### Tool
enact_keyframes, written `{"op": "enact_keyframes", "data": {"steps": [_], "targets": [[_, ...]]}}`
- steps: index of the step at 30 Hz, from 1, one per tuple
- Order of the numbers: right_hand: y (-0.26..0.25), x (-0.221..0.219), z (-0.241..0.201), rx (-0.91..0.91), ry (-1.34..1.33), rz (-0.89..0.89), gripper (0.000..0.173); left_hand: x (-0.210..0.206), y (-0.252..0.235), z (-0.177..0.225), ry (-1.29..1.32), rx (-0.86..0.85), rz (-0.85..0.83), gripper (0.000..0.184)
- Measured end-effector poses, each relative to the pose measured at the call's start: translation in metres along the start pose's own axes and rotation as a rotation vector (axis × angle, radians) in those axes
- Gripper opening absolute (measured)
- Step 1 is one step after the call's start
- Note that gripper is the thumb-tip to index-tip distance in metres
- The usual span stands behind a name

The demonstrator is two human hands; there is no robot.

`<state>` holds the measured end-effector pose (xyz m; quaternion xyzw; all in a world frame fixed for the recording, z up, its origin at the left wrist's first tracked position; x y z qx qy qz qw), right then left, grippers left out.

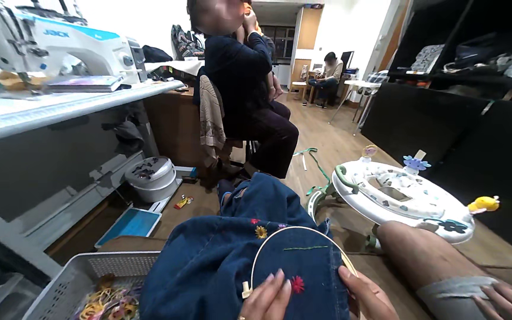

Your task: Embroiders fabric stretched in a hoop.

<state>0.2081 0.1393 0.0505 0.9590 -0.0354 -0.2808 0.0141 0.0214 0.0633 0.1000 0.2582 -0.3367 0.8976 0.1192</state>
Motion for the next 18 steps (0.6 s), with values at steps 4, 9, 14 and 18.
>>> {"op": "enact_keyframes", "data": {"steps": [4,9,14,18], "targets": [[0.014,-0.028,-0.005,0.051,-0.077,-0.068,0.031,-0.024,-0.013,-0.009,-0.346,0.039,0.033,0.118],[0.035,-0.080,-0.024,0.210,0.031,-0.390,0.028,-0.001,-0.008,-0.023,-0.163,0.005,0.290,0.067],[0.042,-0.092,-0.043,0.398,0.262,-0.541,0.035,0.035,0.027,-0.065,0.688,0.276,0.682,0.016],[0.049,-0.088,-0.047,0.650,0.539,-0.478,0.033,0.040,0.033,-0.079,1.131,0.434,0.913,0.032]]}}
Point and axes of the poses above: each hand's wrist, its own y-axis away from the middle knuckle, its own x-axis out of the back of the hand, z = x × y, the point moved 9 cm from there along -y, towards the middle knuckle, and after that the axes turned 2 degrees about -y, right-handed, at the moved point
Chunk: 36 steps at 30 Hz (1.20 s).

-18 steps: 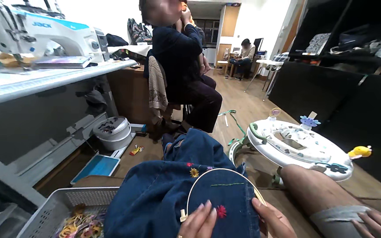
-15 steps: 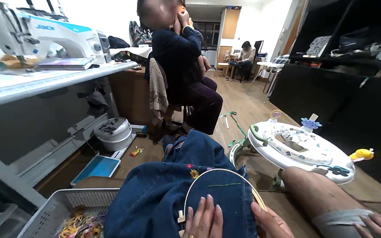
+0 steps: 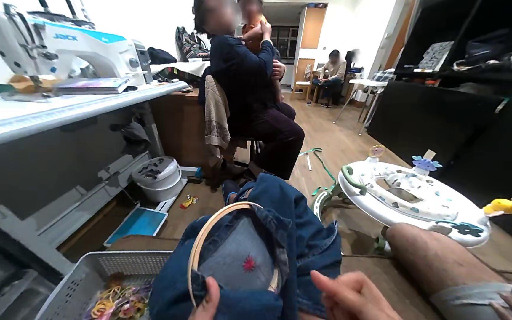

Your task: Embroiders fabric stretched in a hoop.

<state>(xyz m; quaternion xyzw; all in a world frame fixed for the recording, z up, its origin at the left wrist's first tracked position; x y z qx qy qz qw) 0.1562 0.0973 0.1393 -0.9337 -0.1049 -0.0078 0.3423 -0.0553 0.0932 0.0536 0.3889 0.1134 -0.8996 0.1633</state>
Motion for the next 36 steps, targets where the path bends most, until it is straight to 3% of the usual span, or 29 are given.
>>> {"op": "enact_keyframes", "data": {"steps": [3,5,7,9,11,17,25,36], "targets": [[0.002,-0.015,0.017,0.041,0.186,-0.002,0.030,0.014,0.000,-0.027,0.023,0.182,0.081,0.038],[0.002,-0.028,0.039,-0.029,0.174,-0.027,0.039,0.023,0.002,-0.043,0.009,0.241,0.133,0.037],[0.004,-0.035,0.060,-0.097,0.185,-0.017,0.030,0.029,0.001,-0.050,0.017,0.265,0.147,0.038],[0.006,-0.036,0.073,-0.091,0.247,0.001,0.013,0.029,0.001,-0.053,0.032,0.274,0.125,0.040],[0.008,-0.038,0.079,-0.099,0.269,0.002,0.009,0.029,0.002,-0.053,0.046,0.266,0.092,0.042],[0.011,-0.039,0.083,-0.121,0.262,0.031,0.014,0.033,0.001,-0.055,0.084,0.252,0.049,0.043],[0.010,-0.041,0.068,-0.034,0.609,0.002,0.008,0.029,0.004,-0.057,0.081,0.252,-0.036,0.041],[0.015,-0.044,0.073,-0.090,0.472,0.035,0.011,0.029,0.007,-0.053,0.109,0.224,-0.080,0.038]]}}
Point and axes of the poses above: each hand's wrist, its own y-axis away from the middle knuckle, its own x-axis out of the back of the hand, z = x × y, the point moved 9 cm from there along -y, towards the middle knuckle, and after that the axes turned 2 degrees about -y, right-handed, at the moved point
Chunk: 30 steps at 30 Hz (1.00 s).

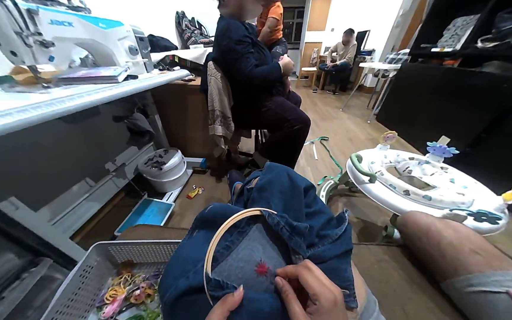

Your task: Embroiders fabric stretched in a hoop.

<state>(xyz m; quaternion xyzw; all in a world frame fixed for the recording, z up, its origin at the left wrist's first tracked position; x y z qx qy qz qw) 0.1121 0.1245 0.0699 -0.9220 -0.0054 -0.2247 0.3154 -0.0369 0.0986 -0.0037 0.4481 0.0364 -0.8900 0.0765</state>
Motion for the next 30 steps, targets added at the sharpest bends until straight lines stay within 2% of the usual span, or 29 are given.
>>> {"op": "enact_keyframes", "data": {"steps": [21,30], "targets": [[-0.0030,-0.0006,-0.0051,0.005,0.009,-0.020,0.010,0.0018,0.0004,0.0011,-0.063,-0.101,-0.057,0.034],[-0.0044,0.0000,-0.0029,-0.004,0.009,0.010,0.008,-0.0005,0.0013,-0.0005,-0.029,-0.065,-0.087,0.034]]}}
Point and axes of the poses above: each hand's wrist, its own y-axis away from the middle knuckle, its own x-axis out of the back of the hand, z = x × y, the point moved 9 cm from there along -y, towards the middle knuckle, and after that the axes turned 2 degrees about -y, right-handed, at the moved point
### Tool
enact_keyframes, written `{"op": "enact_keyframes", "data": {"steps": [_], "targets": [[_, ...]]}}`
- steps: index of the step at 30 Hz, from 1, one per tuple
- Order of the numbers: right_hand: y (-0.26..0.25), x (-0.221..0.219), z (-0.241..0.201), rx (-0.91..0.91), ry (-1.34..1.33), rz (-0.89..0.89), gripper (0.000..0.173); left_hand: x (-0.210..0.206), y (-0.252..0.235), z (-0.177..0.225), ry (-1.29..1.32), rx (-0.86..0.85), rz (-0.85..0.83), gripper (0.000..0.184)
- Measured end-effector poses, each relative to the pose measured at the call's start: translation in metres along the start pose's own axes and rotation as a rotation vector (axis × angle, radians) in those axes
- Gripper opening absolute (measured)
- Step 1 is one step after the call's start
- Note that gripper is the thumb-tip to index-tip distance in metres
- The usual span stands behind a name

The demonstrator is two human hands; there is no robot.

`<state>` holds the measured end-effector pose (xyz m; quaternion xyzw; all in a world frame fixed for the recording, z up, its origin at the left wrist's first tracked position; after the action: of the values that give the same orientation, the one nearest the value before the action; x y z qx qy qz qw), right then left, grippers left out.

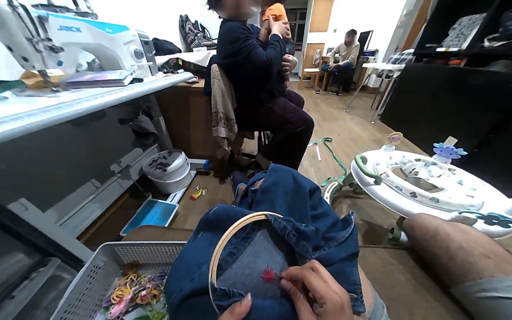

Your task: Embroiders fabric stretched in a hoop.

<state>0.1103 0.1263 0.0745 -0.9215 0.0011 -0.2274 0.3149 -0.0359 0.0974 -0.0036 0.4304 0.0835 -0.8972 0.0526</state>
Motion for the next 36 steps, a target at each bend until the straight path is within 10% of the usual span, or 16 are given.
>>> {"op": "enact_keyframes", "data": {"steps": [36], "targets": [[0.0037,-0.0001,0.0043,-0.063,-0.053,0.043,0.009,-0.0015,0.0004,-0.0010,0.135,0.026,-0.100,0.021]]}}
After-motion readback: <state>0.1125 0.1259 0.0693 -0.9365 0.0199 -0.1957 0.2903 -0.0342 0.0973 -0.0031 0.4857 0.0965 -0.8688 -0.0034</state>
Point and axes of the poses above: each hand's wrist, its own y-axis away from the middle knuckle, its own x-axis out of the back of the hand, z = x × y, the point moved 9 cm from there along -y, towards the middle knuckle, and after that the axes turned 2 degrees about -y, right-handed, at the moved point
